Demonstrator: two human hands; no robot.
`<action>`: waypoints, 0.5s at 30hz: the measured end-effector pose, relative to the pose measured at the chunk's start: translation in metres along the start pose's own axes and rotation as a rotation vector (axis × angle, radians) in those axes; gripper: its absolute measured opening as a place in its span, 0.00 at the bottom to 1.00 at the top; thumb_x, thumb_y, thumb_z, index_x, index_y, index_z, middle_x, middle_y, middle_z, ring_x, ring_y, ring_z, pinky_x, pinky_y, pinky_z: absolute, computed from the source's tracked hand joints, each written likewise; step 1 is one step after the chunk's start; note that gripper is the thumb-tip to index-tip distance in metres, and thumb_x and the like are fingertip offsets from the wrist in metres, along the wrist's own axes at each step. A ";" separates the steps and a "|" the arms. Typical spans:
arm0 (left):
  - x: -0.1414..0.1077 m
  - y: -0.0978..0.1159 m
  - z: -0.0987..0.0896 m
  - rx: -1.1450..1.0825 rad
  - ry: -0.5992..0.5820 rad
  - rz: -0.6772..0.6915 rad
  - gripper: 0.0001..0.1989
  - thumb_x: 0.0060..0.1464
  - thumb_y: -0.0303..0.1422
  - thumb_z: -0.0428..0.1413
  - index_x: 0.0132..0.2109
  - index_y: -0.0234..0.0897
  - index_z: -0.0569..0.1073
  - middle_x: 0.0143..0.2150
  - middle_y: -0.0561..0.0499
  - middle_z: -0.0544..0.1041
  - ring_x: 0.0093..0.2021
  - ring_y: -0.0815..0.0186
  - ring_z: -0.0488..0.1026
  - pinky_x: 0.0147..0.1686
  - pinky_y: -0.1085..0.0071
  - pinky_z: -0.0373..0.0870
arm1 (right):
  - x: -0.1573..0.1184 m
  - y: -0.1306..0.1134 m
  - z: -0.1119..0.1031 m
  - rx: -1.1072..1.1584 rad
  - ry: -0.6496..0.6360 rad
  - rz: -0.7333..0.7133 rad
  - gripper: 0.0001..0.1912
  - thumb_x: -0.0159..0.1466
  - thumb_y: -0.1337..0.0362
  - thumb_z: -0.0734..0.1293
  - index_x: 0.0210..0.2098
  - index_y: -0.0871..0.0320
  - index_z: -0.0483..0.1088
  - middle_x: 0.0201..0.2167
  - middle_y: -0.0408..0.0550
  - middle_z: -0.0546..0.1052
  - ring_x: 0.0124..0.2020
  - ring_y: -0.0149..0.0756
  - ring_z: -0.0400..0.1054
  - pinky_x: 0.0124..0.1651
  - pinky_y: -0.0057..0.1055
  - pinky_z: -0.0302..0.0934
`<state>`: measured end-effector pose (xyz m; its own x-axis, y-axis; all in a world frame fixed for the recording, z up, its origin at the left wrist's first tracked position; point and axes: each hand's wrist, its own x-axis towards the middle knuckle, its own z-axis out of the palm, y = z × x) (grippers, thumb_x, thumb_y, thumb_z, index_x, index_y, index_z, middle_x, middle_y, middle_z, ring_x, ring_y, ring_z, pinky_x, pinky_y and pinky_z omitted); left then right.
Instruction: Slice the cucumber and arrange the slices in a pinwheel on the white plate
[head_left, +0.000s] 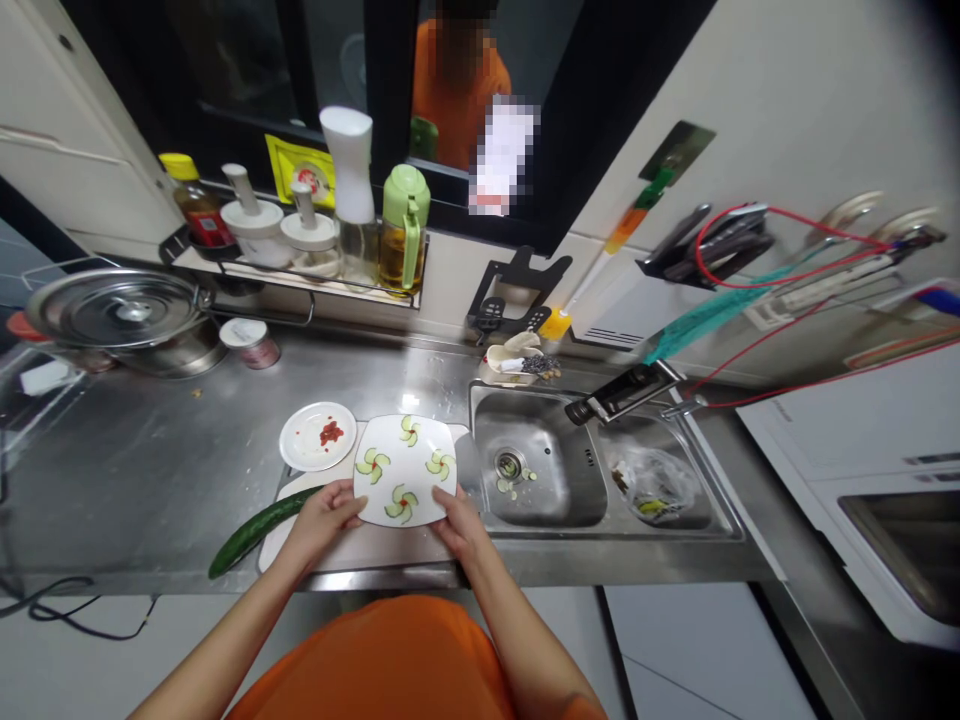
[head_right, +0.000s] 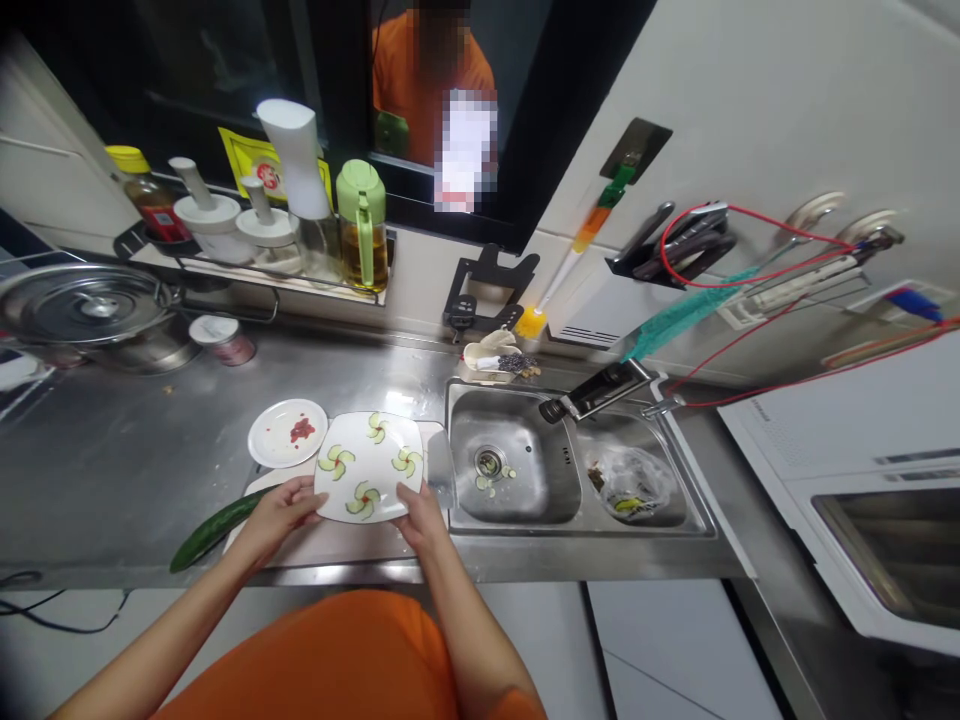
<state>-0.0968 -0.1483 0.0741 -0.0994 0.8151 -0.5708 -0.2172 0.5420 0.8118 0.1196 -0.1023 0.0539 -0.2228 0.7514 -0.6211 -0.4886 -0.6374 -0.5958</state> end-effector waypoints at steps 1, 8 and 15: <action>-0.001 0.001 -0.001 0.024 -0.035 -0.019 0.26 0.36 0.44 0.64 0.43 0.35 0.72 0.32 0.49 0.78 0.34 0.63 0.74 0.32 0.71 0.69 | -0.003 -0.003 -0.006 0.004 0.002 0.000 0.30 0.46 0.66 0.74 0.48 0.54 0.65 0.41 0.46 0.78 0.39 0.43 0.74 0.40 0.40 0.69; 0.015 -0.003 -0.047 0.315 0.140 0.168 0.28 0.37 0.50 0.61 0.42 0.35 0.73 0.34 0.47 0.79 0.34 0.63 0.75 0.34 0.69 0.70 | -0.065 -0.060 -0.082 -0.142 0.030 0.021 0.27 0.46 0.67 0.75 0.46 0.59 0.69 0.42 0.56 0.78 0.43 0.48 0.74 0.44 0.46 0.68; 0.028 0.004 -0.082 0.746 0.312 0.277 0.18 0.44 0.45 0.56 0.40 0.41 0.75 0.35 0.49 0.80 0.35 0.60 0.76 0.38 0.69 0.70 | -0.183 -0.115 -0.197 -0.448 0.223 0.247 0.23 0.39 0.61 0.75 0.36 0.55 0.75 0.41 0.65 0.78 0.42 0.54 0.74 0.48 0.49 0.64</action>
<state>-0.1806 -0.1398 0.0510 -0.3416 0.9036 -0.2586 0.5398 0.4139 0.7330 0.3826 -0.2004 0.1361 -0.0773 0.5475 -0.8332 -0.0271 -0.8366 -0.5472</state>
